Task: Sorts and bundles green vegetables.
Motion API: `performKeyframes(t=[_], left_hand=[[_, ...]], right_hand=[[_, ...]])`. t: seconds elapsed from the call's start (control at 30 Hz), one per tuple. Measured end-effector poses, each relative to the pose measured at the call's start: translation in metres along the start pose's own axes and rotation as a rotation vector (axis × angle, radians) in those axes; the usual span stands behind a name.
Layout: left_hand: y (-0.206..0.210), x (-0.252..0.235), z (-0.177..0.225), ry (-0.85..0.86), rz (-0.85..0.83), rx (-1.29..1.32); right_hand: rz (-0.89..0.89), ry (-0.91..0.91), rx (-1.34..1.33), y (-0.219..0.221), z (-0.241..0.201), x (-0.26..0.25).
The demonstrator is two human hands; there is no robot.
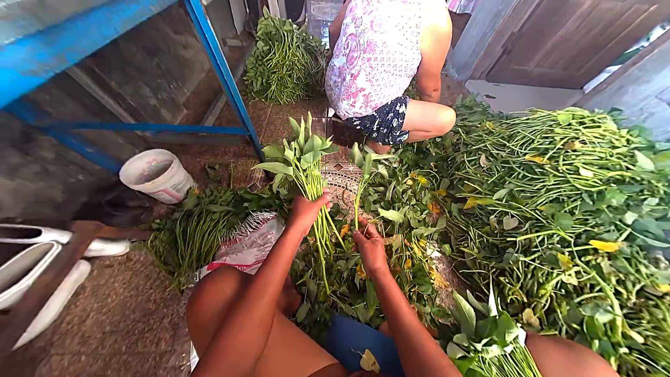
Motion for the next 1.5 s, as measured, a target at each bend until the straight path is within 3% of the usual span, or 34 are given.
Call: performKeyframes(t=[0.27,0.47,0.6,0.73,0.87,0.97,1.07,1.17,1.23,1.3,1.37,1.5], left_hand=[[-0.008,-0.001,-0.006,-0.026,-0.007,-0.066],[-0.009,0.001,-0.003,-0.112,0.019,0.03],[-0.013,0.001,-0.005,-0.161,-0.026,0.014],[-0.015,0.003,-0.007,-0.17,0.01,0.17],[-0.016,0.005,-0.009,-0.179,0.04,0.238],[-0.021,0.004,-0.012,-0.167,0.115,0.205],[-0.042,-0.008,-0.012,-0.051,0.262,0.225],[-0.065,-0.021,0.002,0.15,0.357,0.248],[-0.069,-0.021,0.005,0.28,0.316,0.168],[-0.063,-0.014,0.007,0.364,0.212,-0.024],[-0.051,0.0,0.003,0.364,0.056,-0.261],[-0.014,0.028,-0.002,0.136,-0.36,-0.356]], right_hand=[[-0.216,0.087,0.153,0.03,-0.016,0.023],[-0.181,0.142,0.013,0.04,-0.035,0.021],[-0.25,0.162,-0.042,0.04,-0.038,0.022],[-0.267,0.222,-0.2,0.039,-0.04,0.02],[-0.303,0.281,-0.169,0.041,-0.037,0.011],[-0.345,0.258,0.049,0.038,-0.027,0.012],[-0.349,0.248,0.529,0.022,0.009,0.014],[-0.448,0.45,1.121,-0.014,0.066,0.0],[-0.486,0.533,1.301,-0.034,0.07,-0.003],[-0.468,0.377,1.134,-0.036,0.029,-0.007],[-0.479,0.112,0.799,-0.024,-0.028,-0.011],[-0.481,-0.359,0.515,0.012,-0.113,-0.018]])
Point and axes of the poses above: each hand's wrist, its own x-axis away from the middle knuckle, its own y-axis out of the palm, z = x × y, the point moved 1 cm from there along -x, towards the middle knuckle, and after that the axes turned 8 degrees about y, right-handed, at the moved point
